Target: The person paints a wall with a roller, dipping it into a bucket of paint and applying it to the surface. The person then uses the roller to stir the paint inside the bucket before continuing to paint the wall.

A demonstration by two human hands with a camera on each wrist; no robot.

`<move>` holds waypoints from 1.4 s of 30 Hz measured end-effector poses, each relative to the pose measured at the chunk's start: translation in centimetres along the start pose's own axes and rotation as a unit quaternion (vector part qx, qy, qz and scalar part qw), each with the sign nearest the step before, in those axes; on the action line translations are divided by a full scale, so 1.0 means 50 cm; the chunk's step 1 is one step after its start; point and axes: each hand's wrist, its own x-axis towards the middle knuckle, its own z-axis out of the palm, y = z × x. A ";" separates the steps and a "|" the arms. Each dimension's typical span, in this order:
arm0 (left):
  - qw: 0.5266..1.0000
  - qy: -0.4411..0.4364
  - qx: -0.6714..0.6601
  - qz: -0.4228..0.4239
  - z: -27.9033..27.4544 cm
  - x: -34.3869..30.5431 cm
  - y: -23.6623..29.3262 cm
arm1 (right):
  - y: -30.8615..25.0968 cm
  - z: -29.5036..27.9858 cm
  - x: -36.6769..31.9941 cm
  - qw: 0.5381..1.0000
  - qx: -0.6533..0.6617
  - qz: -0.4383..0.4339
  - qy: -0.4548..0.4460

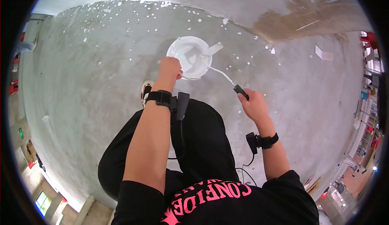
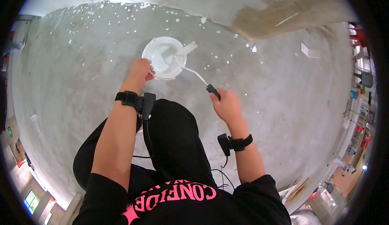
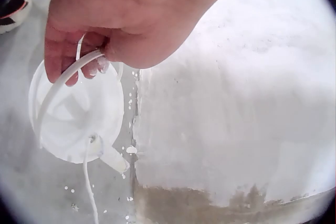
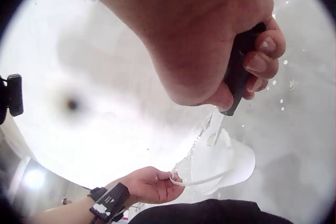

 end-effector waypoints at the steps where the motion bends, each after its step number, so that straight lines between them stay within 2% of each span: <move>1: 1.000 0.004 0.012 0.011 0.003 0.019 -0.017 | 0.006 0.001 -0.013 1.000 -0.003 0.000 0.001; 3: 0.999 0.007 0.023 0.022 0.007 0.003 -0.006 | 0.025 0.013 -0.035 1.000 0.004 -0.011 0.012; 5: 0.992 0.019 -0.111 -0.050 0.001 -0.040 0.029 | 0.034 0.018 -0.055 0.999 -0.001 -0.026 0.026; 10: 0.990 0.009 -0.132 -0.053 -0.023 -0.045 0.011 | 0.058 0.031 -0.087 0.998 0.068 0.013 0.011; 14: 0.988 -0.009 -0.145 -0.047 -0.028 -0.052 0.009 | 0.068 0.005 -0.102 0.999 0.008 0.021 0.045; 16: 0.989 -0.003 -0.142 -0.048 -0.026 -0.057 0.010 | 0.069 -0.017 -0.091 0.988 -0.043 -0.048 0.142; 17: 0.990 0.001 -0.136 -0.045 -0.024 -0.057 0.012 | 0.070 -0.031 -0.078 0.988 -0.043 -0.048 0.140; 19: 0.992 -0.002 -0.115 -0.046 -0.023 -0.052 0.014 | 0.073 -0.058 -0.046 0.969 -0.097 -0.143 0.179; 23: 0.994 0.014 -0.100 -0.052 -0.020 -0.047 0.011 | 0.043 -0.123 -0.012 0.960 -0.176 -0.171 0.137; 25: 0.992 0.037 -0.108 -0.049 -0.019 -0.045 0.010 | 0.018 -0.145 -0.007 0.942 -0.268 -0.181 0.090; 32: 0.989 0.060 -0.124 -0.046 -0.015 -0.051 0.010 | -0.030 -0.154 0.035 0.906 -0.346 -0.239 0.045; 38: 0.991 0.045 -0.113 -0.054 -0.019 -0.044 0.006 | -0.012 -0.173 0.090 0.910 -0.370 -0.180 0.054; 42: 0.991 0.049 -0.117 -0.050 -0.017 -0.042 0.001 | 0.014 -0.174 0.124 0.911 -0.365 -0.173 0.084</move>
